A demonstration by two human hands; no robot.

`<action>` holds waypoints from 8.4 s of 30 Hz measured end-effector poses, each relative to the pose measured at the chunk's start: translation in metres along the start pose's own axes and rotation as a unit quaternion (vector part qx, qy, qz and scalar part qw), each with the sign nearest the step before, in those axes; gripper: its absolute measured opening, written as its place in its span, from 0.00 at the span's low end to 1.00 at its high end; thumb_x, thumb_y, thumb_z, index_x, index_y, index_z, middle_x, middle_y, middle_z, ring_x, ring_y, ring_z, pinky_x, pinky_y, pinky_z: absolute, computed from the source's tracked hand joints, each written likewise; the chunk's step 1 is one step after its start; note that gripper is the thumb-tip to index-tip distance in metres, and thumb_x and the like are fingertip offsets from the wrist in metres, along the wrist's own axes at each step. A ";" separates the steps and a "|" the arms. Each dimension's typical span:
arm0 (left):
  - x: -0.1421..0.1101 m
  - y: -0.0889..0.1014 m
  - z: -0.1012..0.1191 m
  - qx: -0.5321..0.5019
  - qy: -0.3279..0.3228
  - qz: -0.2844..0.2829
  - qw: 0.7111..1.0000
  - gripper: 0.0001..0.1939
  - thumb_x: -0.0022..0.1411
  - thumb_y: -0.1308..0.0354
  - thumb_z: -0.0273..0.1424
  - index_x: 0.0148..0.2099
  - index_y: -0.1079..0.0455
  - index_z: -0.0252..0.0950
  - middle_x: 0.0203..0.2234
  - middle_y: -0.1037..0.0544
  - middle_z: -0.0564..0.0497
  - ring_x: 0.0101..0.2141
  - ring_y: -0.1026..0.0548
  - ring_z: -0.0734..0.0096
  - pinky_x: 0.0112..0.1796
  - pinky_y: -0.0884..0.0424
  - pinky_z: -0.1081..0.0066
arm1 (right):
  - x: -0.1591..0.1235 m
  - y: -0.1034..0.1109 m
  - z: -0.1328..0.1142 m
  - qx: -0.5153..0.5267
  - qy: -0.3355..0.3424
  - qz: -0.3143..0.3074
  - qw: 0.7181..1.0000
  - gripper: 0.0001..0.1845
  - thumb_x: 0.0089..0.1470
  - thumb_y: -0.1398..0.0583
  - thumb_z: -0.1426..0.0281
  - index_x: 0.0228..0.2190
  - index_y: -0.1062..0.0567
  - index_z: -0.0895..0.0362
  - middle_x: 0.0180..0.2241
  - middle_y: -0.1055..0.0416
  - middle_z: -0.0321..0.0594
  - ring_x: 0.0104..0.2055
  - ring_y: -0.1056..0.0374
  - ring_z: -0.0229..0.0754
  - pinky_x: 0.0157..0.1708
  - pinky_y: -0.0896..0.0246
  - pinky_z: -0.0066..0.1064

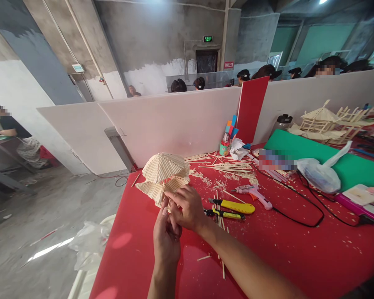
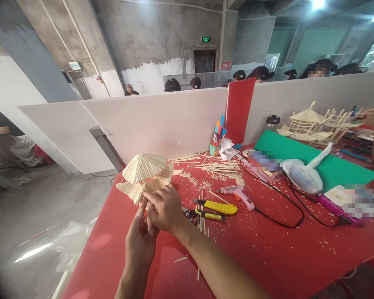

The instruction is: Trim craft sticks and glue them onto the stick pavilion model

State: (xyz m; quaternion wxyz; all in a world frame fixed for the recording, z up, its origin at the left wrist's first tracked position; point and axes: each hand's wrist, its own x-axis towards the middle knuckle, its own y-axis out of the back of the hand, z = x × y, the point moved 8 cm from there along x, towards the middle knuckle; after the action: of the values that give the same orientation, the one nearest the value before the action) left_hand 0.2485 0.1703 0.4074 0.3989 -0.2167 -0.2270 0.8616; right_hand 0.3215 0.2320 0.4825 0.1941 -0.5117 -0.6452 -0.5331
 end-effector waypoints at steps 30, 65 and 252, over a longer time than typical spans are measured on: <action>-0.003 -0.004 0.004 -0.012 0.024 0.013 1.000 0.29 0.55 0.36 0.44 0.56 0.27 0.34 0.09 0.40 0.59 0.15 0.45 0.77 0.20 0.47 0.76 | 0.002 -0.001 -0.001 -0.019 -0.006 -0.025 0.999 0.17 0.53 0.43 0.73 0.44 0.22 0.56 0.29 0.26 0.38 0.35 0.36 0.43 0.39 0.43 0.35; -0.001 0.000 0.001 -0.050 0.037 0.009 0.998 0.25 0.52 0.35 0.39 0.52 0.23 0.37 0.09 0.39 0.57 0.14 0.44 0.76 0.19 0.46 0.76 | 0.001 -0.003 0.001 -0.006 -0.021 -0.036 0.999 0.18 0.54 0.44 0.73 0.45 0.22 0.56 0.31 0.24 0.39 0.35 0.34 0.44 0.40 0.41 0.36; -0.008 -0.027 -0.032 0.062 0.038 -0.092 0.993 0.22 0.41 0.23 0.38 0.36 0.23 0.32 0.20 0.32 0.57 0.18 0.39 0.83 0.19 0.45 0.80 | -0.078 0.084 0.134 -0.286 -0.351 -0.301 0.839 0.08 0.52 0.32 0.69 0.37 0.19 0.54 0.39 0.22 0.46 0.46 0.28 0.50 0.37 0.38 0.32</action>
State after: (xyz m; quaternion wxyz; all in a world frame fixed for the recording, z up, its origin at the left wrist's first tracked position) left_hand 0.2872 0.1864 0.3983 0.4972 -0.2022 -0.1764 0.8251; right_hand 0.4653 0.3078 0.4132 -0.3707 -0.4782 -0.6108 -0.5108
